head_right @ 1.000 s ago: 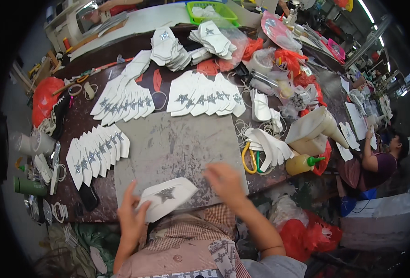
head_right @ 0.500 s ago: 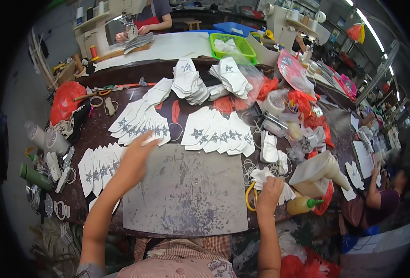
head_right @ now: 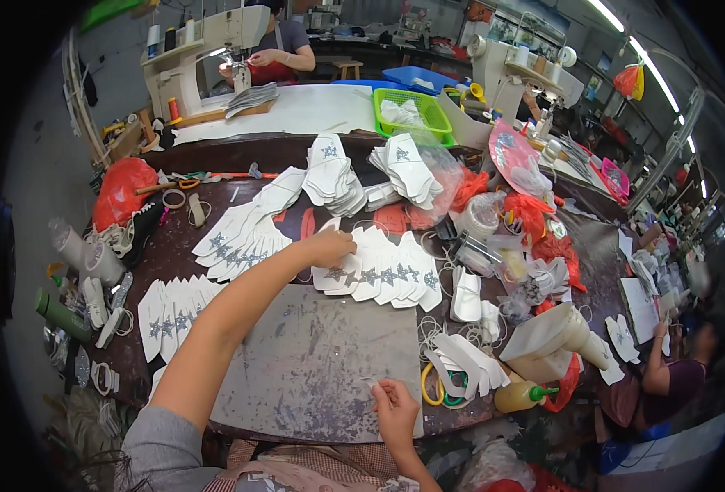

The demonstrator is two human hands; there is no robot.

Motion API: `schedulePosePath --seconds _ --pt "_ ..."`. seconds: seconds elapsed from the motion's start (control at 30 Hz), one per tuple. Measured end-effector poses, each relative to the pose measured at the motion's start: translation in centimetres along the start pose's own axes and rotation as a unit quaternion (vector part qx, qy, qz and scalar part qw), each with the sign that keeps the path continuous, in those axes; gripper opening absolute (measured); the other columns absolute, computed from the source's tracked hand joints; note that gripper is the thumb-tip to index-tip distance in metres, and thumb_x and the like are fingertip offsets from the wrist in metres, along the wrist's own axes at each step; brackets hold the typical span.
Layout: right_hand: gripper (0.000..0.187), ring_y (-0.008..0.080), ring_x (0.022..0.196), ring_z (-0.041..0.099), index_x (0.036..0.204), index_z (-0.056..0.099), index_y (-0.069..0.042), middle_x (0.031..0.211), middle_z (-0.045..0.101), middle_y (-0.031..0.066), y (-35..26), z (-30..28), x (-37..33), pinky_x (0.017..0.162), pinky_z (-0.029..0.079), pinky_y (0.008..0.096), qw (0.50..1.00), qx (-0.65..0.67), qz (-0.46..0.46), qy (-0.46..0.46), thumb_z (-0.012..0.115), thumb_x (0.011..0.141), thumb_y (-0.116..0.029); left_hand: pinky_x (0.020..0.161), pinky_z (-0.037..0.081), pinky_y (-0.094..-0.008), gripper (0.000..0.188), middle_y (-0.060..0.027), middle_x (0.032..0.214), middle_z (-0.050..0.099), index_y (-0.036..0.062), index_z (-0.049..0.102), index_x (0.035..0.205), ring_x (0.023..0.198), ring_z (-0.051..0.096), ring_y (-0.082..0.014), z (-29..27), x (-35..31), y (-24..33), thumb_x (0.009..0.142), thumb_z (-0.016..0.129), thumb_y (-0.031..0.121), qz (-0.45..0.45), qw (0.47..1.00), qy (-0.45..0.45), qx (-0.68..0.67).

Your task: The person applies glue from a squeeze bottle onto white fabric pieces and presses silver star decorations onto them. The person handles the items one at a time, placing the finished pieces into a growing stack on the table.

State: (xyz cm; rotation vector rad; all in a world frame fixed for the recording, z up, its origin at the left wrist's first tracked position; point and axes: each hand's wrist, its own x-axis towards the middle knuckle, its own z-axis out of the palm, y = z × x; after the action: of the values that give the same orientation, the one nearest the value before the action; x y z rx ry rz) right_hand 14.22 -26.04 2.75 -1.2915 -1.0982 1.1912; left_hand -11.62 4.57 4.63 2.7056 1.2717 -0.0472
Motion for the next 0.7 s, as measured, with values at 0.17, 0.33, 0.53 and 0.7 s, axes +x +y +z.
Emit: schedulePosePath --seconds 0.17,0.33,0.53,0.7 --pt "0.013 0.0074 0.059 0.059 0.100 0.062 0.004 0.081 0.067 0.0064 -0.3 -0.4 -0.1 0.048 0.044 0.0196 0.999 0.011 0.029 0.029 0.066 0.091 -0.004 0.092 0.046 -0.0421 0.030 -0.0114 0.096 0.065 0.0038 0.063 0.101 0.097 0.063 -0.0312 -8.4 -6.0 2.5 0.077 0.075 0.017 -0.015 0.985 0.139 -0.101" --pt "0.013 0.0085 0.057 0.059 0.101 0.060 0.003 0.082 0.067 0.0078 -0.9 -0.7 -0.1 0.046 0.043 0.0201 0.998 0.034 0.002 0.055 0.065 0.092 -0.005 0.077 0.051 -0.0277 0.044 -0.0049 0.092 0.063 0.0074 0.066 0.114 0.083 0.063 -0.0126 -9.7 -17.0 11.1 0.076 0.082 0.022 -0.142 0.870 0.270 -0.387" --pt "0.012 0.0104 0.056 0.059 0.101 0.057 0.002 0.081 0.067 0.0093 -1.1 -0.7 0.3 0.047 0.044 0.0214 0.988 0.111 -0.013 0.110 0.063 0.093 -0.004 0.104 0.041 -0.0411 0.063 -0.0177 0.125 0.056 0.0091 0.055 0.133 0.120 0.053 -0.0315 2.3 -21.2 18.2 0.078 0.079 0.028 -0.245 0.910 0.330 0.050" --pt "0.013 0.0102 0.057 0.058 0.101 0.056 0.002 0.083 0.068 0.0112 -0.5 -0.8 0.4 0.048 0.045 0.0215 0.994 0.092 -0.022 0.060 0.063 0.093 -0.005 0.100 0.044 -0.0443 0.045 -0.0156 0.129 0.059 0.0073 0.061 0.123 0.122 0.054 -0.0348 3.2 -24.1 18.1 0.084 0.072 0.028 -0.083 0.954 0.252 -0.138"
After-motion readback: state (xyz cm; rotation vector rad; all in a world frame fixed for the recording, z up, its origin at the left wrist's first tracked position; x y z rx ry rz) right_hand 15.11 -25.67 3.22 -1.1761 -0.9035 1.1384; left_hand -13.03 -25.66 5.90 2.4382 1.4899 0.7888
